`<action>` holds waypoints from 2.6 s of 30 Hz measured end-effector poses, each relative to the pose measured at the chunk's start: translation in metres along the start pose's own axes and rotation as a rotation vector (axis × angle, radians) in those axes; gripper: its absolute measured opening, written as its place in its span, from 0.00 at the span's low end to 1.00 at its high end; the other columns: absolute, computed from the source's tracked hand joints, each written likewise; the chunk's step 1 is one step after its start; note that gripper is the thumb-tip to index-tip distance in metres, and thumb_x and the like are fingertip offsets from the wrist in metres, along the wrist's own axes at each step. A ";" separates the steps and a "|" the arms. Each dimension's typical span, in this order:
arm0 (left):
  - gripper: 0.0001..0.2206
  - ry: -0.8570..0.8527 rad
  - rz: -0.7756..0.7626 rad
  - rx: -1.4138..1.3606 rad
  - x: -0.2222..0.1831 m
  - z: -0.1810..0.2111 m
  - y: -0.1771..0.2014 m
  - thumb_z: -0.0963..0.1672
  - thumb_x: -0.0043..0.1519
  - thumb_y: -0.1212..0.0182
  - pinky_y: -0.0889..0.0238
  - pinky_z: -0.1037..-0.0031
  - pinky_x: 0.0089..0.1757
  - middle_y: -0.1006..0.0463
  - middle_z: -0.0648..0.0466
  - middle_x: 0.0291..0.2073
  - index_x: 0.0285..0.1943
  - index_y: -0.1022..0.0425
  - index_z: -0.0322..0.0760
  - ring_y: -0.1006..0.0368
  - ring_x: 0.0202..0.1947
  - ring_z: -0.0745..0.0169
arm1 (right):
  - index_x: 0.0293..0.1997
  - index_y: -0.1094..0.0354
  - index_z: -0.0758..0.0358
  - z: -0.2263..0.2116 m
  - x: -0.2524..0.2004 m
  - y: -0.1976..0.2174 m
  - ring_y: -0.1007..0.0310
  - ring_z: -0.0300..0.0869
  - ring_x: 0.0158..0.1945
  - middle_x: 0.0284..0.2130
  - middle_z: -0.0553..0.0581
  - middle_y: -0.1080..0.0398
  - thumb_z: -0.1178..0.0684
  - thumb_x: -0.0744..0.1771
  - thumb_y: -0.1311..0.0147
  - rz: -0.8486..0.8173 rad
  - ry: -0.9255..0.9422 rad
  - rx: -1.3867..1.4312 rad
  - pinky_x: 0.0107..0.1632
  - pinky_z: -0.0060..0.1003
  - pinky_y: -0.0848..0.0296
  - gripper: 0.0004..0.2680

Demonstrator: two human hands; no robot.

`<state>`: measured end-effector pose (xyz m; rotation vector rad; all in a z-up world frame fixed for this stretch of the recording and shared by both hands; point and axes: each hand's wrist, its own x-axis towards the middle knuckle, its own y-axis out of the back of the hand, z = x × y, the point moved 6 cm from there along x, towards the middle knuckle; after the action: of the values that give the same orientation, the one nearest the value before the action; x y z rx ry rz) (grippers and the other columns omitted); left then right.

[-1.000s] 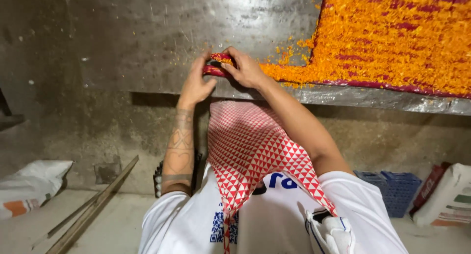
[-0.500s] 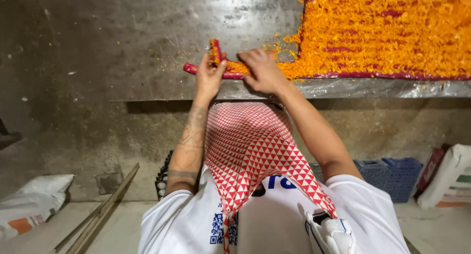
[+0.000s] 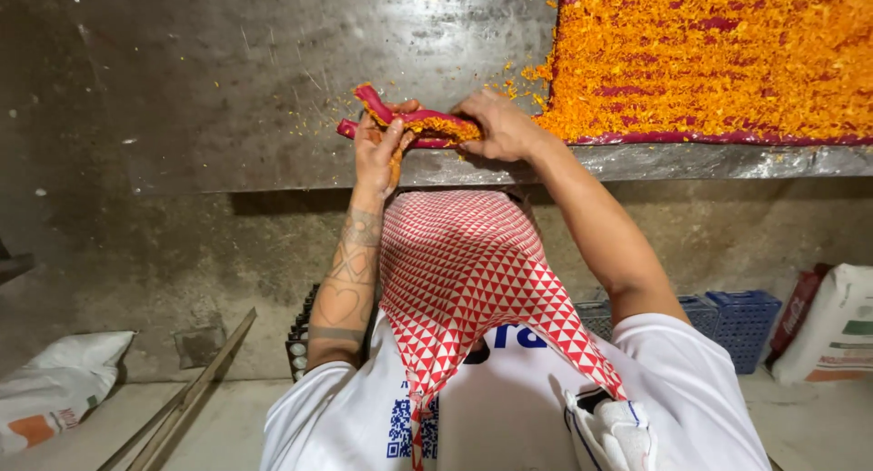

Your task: The person rolls long strips of pink dough in a layer of orange crumbs on a metal table and places them onto a large metal tray.

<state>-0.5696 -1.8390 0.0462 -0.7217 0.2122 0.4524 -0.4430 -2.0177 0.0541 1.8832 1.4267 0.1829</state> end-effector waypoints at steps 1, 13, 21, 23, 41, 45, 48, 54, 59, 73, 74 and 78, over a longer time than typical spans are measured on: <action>0.11 0.005 0.005 -0.038 -0.001 -0.001 0.004 0.39 0.69 0.42 0.27 0.62 0.54 0.22 0.41 0.58 0.60 0.31 0.34 0.23 0.57 0.50 | 0.56 0.30 0.61 0.002 -0.003 0.002 0.37 0.58 0.58 0.51 0.62 0.32 0.46 0.61 0.34 -0.006 -0.010 -0.047 0.62 0.54 0.36 0.20; 0.10 0.018 0.003 -0.123 0.013 -0.028 0.013 0.40 0.71 0.42 0.29 0.63 0.55 0.24 0.43 0.61 0.60 0.32 0.37 0.27 0.62 0.51 | 0.54 0.31 0.66 0.027 -0.030 0.016 0.38 0.62 0.58 0.51 0.67 0.34 0.44 0.59 0.34 -0.025 -0.046 -0.239 0.58 0.59 0.40 0.23; 0.10 -0.054 0.031 -0.198 0.014 -0.025 -0.007 0.40 0.71 0.42 0.28 0.57 0.57 0.24 0.42 0.59 0.60 0.32 0.37 0.26 0.61 0.48 | 0.51 0.38 0.68 0.040 -0.048 0.028 0.33 0.66 0.51 0.45 0.72 0.32 0.48 0.69 0.42 0.144 -0.013 -0.046 0.54 0.55 0.33 0.13; 0.10 -0.094 0.014 -0.209 0.018 -0.022 -0.024 0.40 0.71 0.42 0.28 0.55 0.60 0.24 0.42 0.59 0.60 0.32 0.37 0.26 0.61 0.47 | 0.52 0.39 0.67 0.049 -0.046 0.036 0.31 0.68 0.48 0.41 0.73 0.32 0.49 0.70 0.43 0.168 -0.136 0.057 0.48 0.56 0.32 0.13; 0.29 0.086 0.000 -0.281 0.091 -0.247 -0.279 0.35 0.65 0.42 0.35 0.61 0.63 0.39 0.52 0.73 0.77 0.45 0.36 0.39 0.71 0.56 | 0.67 0.33 0.62 0.219 -0.323 0.214 0.41 0.65 0.63 0.59 0.68 0.39 0.56 0.67 0.39 0.672 -0.283 -0.404 0.64 0.60 0.41 0.19; 0.29 -0.201 0.098 0.475 0.043 -0.219 -0.272 0.37 0.68 0.45 0.33 0.58 0.64 0.39 0.45 0.72 0.79 0.47 0.40 0.36 0.71 0.47 | 0.70 0.36 0.63 0.255 -0.362 0.165 0.48 0.68 0.70 0.69 0.70 0.45 0.55 0.66 0.40 0.715 -0.308 -0.313 0.71 0.65 0.49 0.22; 0.29 -0.453 -0.154 1.179 0.043 -0.182 -0.312 0.37 0.66 0.46 0.44 0.54 0.71 0.47 0.45 0.78 0.79 0.40 0.46 0.46 0.76 0.41 | 0.73 0.36 0.60 0.278 -0.375 0.152 0.54 0.71 0.74 0.75 0.73 0.51 0.58 0.70 0.43 0.836 -0.333 -0.279 0.74 0.64 0.50 0.20; 0.30 -0.500 -0.610 1.849 0.109 -0.197 -0.366 0.47 0.66 0.38 0.63 0.33 0.65 0.53 0.36 0.77 0.79 0.42 0.46 0.58 0.75 0.25 | 0.69 0.32 0.58 0.311 -0.363 0.167 0.51 0.72 0.74 0.73 0.70 0.47 0.60 0.68 0.43 0.721 -0.353 -0.372 0.75 0.62 0.46 0.19; 0.31 -0.445 -0.432 1.961 0.049 -0.205 -0.340 0.51 0.68 0.41 0.65 0.35 0.68 0.55 0.32 0.77 0.81 0.44 0.48 0.60 0.77 0.26 | 0.74 0.37 0.54 0.291 -0.382 0.151 0.52 0.72 0.73 0.73 0.72 0.50 0.53 0.69 0.45 0.684 -0.421 -0.403 0.72 0.68 0.50 0.21; 0.30 -0.422 -0.607 1.963 0.082 -0.221 -0.361 0.53 0.69 0.44 0.74 0.29 0.65 0.59 0.39 0.79 0.81 0.46 0.52 0.66 0.77 0.29 | 0.75 0.38 0.50 0.301 -0.358 0.175 0.58 0.73 0.75 0.75 0.71 0.52 0.46 0.71 0.47 0.592 -0.376 -0.398 0.71 0.74 0.58 0.20; 0.30 -0.407 -0.614 1.964 0.068 -0.223 -0.356 0.51 0.67 0.44 0.73 0.29 0.65 0.58 0.40 0.79 0.80 0.44 0.54 0.64 0.77 0.29 | 0.73 0.36 0.50 0.298 -0.365 0.170 0.57 0.73 0.74 0.74 0.71 0.51 0.48 0.70 0.46 0.596 -0.379 -0.405 0.70 0.74 0.57 0.20; 0.33 -0.445 -0.516 1.970 0.076 -0.226 -0.347 0.41 0.65 0.45 0.61 0.39 0.71 0.47 0.39 0.77 0.83 0.40 0.57 0.53 0.77 0.36 | 0.70 0.32 0.53 0.304 -0.355 0.171 0.51 0.64 0.75 0.70 0.66 0.43 0.51 0.70 0.45 0.666 -0.324 -0.483 0.71 0.73 0.54 0.17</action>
<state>-0.3474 -2.1968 0.0585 1.2429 -0.0237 -0.2196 -0.2825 -2.4883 0.0596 1.7991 0.4469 0.4699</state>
